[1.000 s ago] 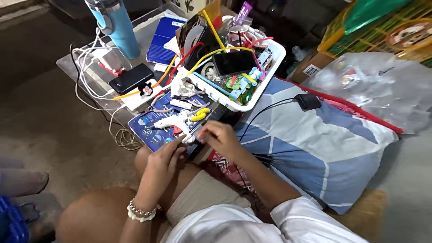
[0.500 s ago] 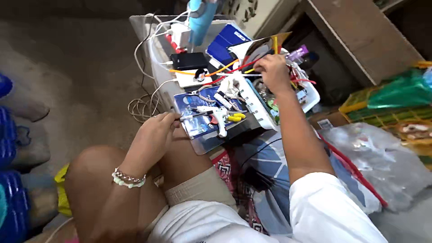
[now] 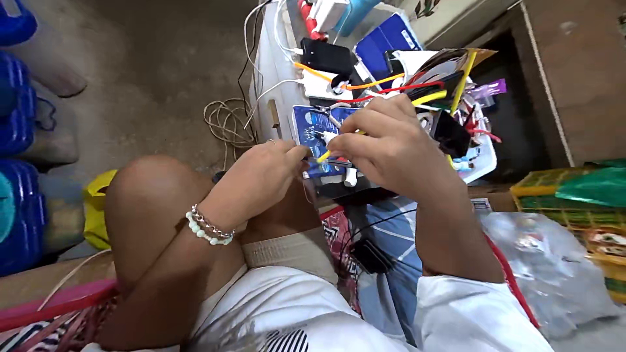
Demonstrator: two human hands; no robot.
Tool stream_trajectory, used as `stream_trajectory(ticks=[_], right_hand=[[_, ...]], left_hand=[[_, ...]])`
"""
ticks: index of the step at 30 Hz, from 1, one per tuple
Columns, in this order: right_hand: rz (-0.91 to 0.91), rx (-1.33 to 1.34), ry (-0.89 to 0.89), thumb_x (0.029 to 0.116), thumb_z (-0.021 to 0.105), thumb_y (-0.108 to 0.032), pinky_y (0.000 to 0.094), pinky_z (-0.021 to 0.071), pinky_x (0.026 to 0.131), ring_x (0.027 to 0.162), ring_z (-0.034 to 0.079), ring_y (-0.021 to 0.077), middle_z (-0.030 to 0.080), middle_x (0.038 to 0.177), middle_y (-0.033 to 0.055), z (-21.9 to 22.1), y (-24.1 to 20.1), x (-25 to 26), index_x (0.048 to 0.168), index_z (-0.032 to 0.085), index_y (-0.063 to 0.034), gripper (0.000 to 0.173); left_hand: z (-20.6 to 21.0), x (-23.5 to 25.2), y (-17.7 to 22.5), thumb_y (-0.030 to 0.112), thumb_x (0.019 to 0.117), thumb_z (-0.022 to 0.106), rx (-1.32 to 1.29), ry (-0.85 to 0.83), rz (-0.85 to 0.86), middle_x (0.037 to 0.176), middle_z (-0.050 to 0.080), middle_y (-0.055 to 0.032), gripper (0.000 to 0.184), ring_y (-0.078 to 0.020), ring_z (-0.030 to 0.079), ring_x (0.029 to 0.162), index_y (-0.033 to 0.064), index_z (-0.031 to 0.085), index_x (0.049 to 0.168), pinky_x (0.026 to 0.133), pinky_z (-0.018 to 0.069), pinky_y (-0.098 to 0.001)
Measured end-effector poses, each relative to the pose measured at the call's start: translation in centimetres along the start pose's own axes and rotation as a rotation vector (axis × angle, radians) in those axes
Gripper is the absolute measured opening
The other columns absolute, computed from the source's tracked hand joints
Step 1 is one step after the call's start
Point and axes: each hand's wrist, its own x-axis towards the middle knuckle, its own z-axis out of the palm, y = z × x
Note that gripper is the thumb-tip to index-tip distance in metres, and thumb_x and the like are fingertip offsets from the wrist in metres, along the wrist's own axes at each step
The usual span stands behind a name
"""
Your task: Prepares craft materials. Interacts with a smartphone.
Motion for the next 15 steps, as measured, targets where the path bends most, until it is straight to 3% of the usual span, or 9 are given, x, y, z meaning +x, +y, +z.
stream_trajectory(ticks=[6,10,15], right_hand=[[-0.079,0.049,-0.047,0.0985,0.059,-0.009,0.049,0.0442,0.084,0.091,0.063,0.0291,0.068,0.094,0.0089,1.0,-0.3,1.3,0.105,0.079,-0.0144,0.022],[-0.109,0.054,-0.064,0.097,0.059,-0.005,0.0478,0.043,0.083,0.091,0.062,0.0284,0.068,0.094,0.0081,1.1,-0.7,1.9,0.102,0.079,-0.0138,0.022],[-0.12,0.048,-0.075,0.098,0.059,-0.006,0.0461,0.0421,0.083,0.09,0.061,0.0268,0.067,0.091,0.0068,1.0,-0.8,2.2,0.099,0.078,-0.013,0.02]], left_hand=[[-0.3,-0.7,0.3,0.014,0.1006,0.05,0.023,0.039,0.014,0.098,0.065,-0.0093,0.024,-0.0277,0.065,0.094,0.0081,0.069,0.113,0.08,0.0534,-0.0452],[-0.5,-0.9,0.5,0.01,0.0961,0.055,0.04,0.052,0.022,0.099,0.066,-0.0122,0.021,-0.0306,0.066,0.094,0.0053,0.071,0.11,0.081,0.0525,-0.0474],[-0.6,-1.0,0.5,0.014,0.0985,0.055,0.046,0.038,0.018,0.103,0.066,-0.013,0.022,-0.0309,0.066,0.098,0.0042,0.07,0.11,0.083,0.0527,-0.0476]])
